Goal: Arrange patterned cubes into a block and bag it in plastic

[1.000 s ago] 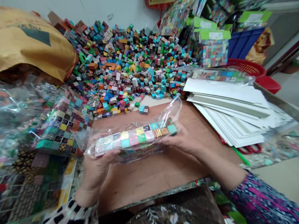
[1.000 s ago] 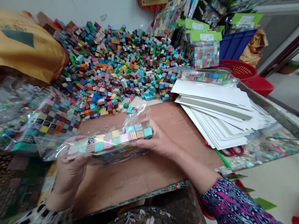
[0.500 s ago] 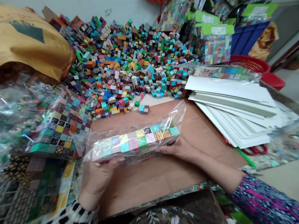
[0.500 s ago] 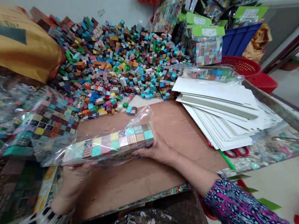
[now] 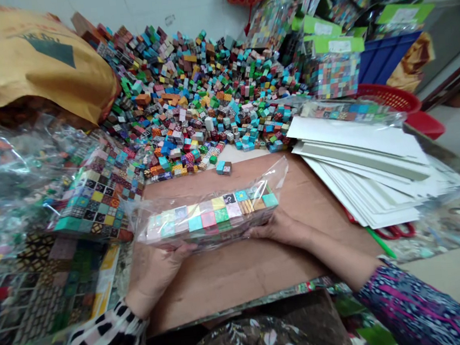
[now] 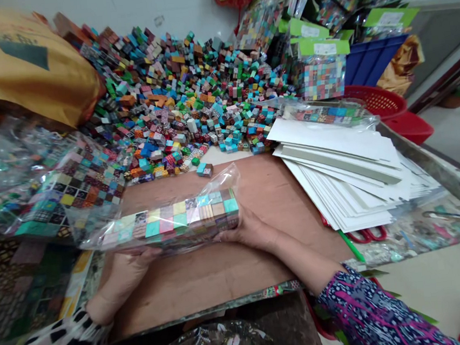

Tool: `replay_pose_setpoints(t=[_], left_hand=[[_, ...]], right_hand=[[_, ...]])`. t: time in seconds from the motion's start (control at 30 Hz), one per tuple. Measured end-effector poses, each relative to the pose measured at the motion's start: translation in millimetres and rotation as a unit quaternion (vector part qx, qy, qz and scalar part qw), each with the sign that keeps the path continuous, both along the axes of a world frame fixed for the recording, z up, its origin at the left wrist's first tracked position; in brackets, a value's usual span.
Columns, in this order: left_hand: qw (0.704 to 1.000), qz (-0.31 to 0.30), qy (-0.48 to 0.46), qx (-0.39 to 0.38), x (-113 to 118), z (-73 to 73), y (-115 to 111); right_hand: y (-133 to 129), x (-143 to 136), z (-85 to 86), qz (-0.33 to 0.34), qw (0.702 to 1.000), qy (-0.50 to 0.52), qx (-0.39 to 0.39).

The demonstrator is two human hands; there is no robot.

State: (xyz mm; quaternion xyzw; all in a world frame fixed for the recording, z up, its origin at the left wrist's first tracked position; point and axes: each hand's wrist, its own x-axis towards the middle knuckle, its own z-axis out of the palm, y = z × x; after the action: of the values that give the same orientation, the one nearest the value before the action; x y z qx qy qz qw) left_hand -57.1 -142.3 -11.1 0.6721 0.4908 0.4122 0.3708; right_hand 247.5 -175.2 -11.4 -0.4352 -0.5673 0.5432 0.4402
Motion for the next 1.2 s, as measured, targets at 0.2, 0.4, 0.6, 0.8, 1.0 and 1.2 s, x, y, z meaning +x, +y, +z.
replay_pose_setpoints(t=[0.2,0.4,0.6,0.8,1.0,1.2], left_hand=[[0.985,-0.062,0.160,0.027,-1,9.0,1],[0.985,-0.089,0.149,0.023,2,14.4,2],[0.984,-0.104,0.147,-0.004,3,13.8,0],[0.973,-0.122,0.195,0.018,5,26.3,1],[0.973,-0.124,0.192,0.039,4,22.1,2],[0.975,-0.093,0.189,0.067,3,16.1,2]], right_hand=[[1,7,-0.8,0.026,0.998,-0.051,0.015],[-11,16,10.5,0.021,0.993,-0.106,0.045],[-26,40,23.4,0.022,0.996,-0.081,-0.013],[-17,41,19.1,-0.027,0.983,-0.022,-0.178],[-10,43,21.5,-0.025,0.971,0.037,-0.235],[-8,43,29.3,-0.023,0.966,0.043,-0.255]])
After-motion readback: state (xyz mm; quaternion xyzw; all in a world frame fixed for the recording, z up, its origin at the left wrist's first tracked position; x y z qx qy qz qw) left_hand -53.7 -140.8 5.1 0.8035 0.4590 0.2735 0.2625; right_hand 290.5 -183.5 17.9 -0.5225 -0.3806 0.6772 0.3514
